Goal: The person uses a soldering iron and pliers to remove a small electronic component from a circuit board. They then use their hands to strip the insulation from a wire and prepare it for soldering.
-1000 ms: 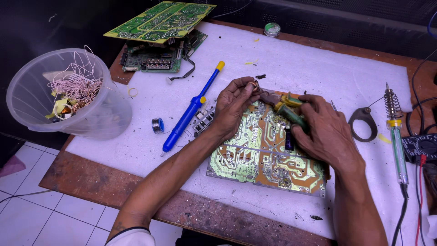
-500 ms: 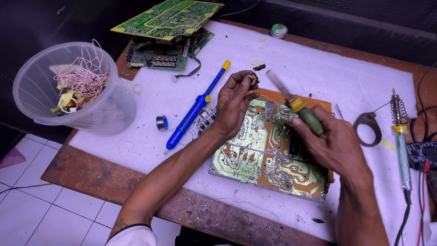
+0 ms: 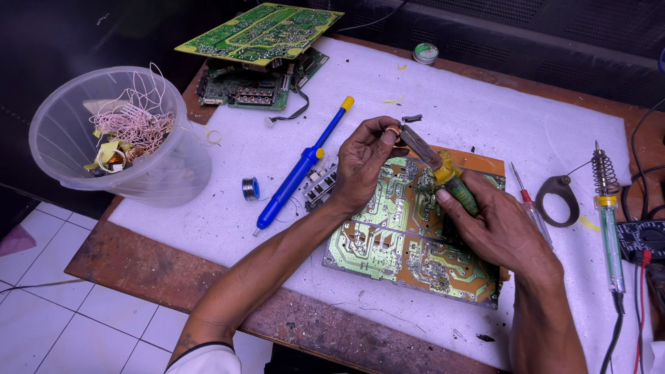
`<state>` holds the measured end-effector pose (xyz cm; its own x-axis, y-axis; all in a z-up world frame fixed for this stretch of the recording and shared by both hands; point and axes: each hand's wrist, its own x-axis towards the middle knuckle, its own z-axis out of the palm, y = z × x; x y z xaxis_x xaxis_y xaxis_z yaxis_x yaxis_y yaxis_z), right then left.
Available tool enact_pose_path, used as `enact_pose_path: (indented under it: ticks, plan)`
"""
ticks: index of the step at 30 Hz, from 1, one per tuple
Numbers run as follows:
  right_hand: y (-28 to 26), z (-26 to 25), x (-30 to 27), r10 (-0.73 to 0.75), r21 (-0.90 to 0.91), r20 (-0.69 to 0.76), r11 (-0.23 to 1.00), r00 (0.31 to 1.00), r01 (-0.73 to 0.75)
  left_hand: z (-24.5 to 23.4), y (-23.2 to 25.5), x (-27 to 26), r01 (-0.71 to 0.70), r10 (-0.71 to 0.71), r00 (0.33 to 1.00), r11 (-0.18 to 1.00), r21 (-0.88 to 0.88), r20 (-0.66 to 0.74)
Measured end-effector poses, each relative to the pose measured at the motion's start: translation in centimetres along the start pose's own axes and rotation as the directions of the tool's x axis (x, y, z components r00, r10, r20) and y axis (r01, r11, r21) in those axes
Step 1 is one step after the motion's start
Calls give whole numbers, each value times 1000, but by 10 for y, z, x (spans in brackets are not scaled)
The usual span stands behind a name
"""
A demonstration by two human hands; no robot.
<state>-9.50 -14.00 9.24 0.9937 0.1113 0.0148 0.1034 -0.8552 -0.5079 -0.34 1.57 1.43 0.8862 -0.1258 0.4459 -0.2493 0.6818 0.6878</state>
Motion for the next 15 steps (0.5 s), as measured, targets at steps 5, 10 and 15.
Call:
enact_pose_path:
  ticks: [5, 10, 15]
  plan:
    - [-3, -3, -2, -17, 72, 37, 997, 999, 15, -2, 5, 1, -39, 32, 997, 995, 92, 76]
    - [-11, -3, -9, 63, 148, 59, 986, 996, -71, 0, 19, 5, -40, 25, 994, 989, 143, 107]
    - [-1, -3, -10, 9, 46, 18, 999, 1000, -9, -2, 17, 5, -19, 4, 996, 988, 156, 95]
